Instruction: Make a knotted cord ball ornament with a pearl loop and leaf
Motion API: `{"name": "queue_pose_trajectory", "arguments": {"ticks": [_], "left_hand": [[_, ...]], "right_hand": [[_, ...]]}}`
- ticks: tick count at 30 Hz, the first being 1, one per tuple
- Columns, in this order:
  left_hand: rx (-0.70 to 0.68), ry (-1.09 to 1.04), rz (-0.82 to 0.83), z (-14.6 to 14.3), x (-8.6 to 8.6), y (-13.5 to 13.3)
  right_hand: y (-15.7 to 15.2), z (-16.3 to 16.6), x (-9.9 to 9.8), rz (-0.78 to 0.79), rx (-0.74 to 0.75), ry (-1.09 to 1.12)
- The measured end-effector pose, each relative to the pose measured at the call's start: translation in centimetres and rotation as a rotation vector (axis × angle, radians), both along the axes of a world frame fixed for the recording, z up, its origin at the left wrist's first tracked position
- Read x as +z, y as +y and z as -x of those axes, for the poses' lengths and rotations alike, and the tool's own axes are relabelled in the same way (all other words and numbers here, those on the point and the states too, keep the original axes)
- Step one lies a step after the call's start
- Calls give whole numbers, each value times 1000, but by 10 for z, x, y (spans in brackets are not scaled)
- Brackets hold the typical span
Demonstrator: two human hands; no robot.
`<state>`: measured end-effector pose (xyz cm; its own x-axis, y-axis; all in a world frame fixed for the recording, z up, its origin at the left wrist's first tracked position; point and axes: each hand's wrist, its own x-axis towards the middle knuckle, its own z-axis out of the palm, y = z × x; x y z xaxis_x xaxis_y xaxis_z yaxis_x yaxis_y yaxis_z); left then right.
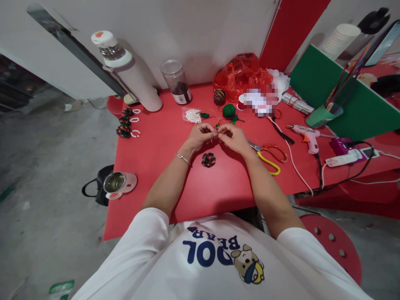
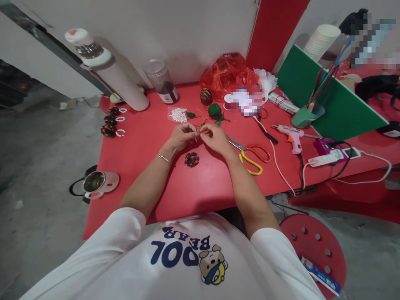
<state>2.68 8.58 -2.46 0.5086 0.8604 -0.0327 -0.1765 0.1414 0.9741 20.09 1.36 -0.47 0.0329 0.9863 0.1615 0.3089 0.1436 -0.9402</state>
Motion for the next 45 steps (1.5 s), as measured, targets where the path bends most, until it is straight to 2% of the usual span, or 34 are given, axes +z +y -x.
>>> {"name": "queue_pose_trajectory", "arguments": {"ticks": [3,5,13,18,28,33,38,45], "left_hand": [[-18,-19,-42,-2,-1,-2],[-2,-20,-71,-3,-1,-2],[170,89,-260,-5,-3,-2],[201,99,-309,-6,-5,-3],[220,148,-461,-7,-7,-1],[219,262,-527,-8,-9,2],[192,367,-670,-7,-12,4],[202,398,-852,-2,-11,7]], "right_hand": [[-1,4,0,178,39,212],[0,4,0,230,33,281],[3,6,7,426,-146,443],[-1,5,13,453,-114,530],[-1,6,12,482,-106,509],[0,7,11,462,-121,434],[2,4,6,420,-114,329],[6,-2,-6,327,-120,225]]}}
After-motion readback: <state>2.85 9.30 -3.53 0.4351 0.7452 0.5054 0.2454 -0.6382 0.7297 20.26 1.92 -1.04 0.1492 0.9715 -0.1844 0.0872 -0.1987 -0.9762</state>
